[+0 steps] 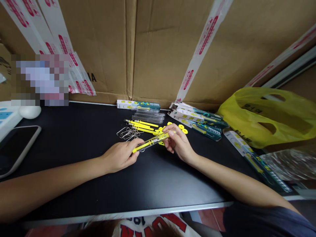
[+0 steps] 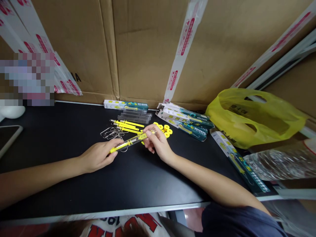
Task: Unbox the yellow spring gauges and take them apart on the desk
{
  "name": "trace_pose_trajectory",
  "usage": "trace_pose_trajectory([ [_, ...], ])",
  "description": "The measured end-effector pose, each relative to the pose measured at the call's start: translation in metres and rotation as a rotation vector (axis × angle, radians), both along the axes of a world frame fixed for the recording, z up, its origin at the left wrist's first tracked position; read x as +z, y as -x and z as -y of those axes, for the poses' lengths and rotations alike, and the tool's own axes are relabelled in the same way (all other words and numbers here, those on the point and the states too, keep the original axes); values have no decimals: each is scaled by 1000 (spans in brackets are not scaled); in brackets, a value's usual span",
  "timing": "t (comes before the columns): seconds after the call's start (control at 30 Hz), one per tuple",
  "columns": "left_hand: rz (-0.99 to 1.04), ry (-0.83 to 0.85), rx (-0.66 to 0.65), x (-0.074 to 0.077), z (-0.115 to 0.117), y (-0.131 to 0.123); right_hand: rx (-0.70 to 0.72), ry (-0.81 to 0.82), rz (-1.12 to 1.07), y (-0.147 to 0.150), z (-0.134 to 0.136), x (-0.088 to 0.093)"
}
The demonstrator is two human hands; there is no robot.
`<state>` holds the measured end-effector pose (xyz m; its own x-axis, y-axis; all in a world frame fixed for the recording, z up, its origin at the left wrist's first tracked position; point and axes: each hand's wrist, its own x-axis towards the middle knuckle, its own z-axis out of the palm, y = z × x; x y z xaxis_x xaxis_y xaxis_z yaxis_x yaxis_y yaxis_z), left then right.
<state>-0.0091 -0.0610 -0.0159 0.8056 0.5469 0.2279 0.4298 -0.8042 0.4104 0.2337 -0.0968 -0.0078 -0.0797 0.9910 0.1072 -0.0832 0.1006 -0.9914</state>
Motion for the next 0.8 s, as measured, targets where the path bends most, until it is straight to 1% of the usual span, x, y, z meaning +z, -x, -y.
trace_pose_trajectory([
  [0.1, 77, 6, 20, 3, 0, 0, 0, -23, -36, 1, 2, 3],
  [0.17, 93, 27, 23, 4, -1, 0, 6, -62, -36, 1, 4, 2],
  [0.33, 35, 117, 49, 4, -1, 1, 68, -160, 52, 3, 11, -5],
  [0.47, 85, 185, 18, 5, 0, 1, 74, -224, 108, 3, 13, -7],
  [0.7, 99, 224, -25, 6, 1, -3, 125, -228, 45, 3, 10, -3],
  [0.8, 81, 226, -27, 8, 2, -4, 106, -252, 71, 3, 11, 0],
])
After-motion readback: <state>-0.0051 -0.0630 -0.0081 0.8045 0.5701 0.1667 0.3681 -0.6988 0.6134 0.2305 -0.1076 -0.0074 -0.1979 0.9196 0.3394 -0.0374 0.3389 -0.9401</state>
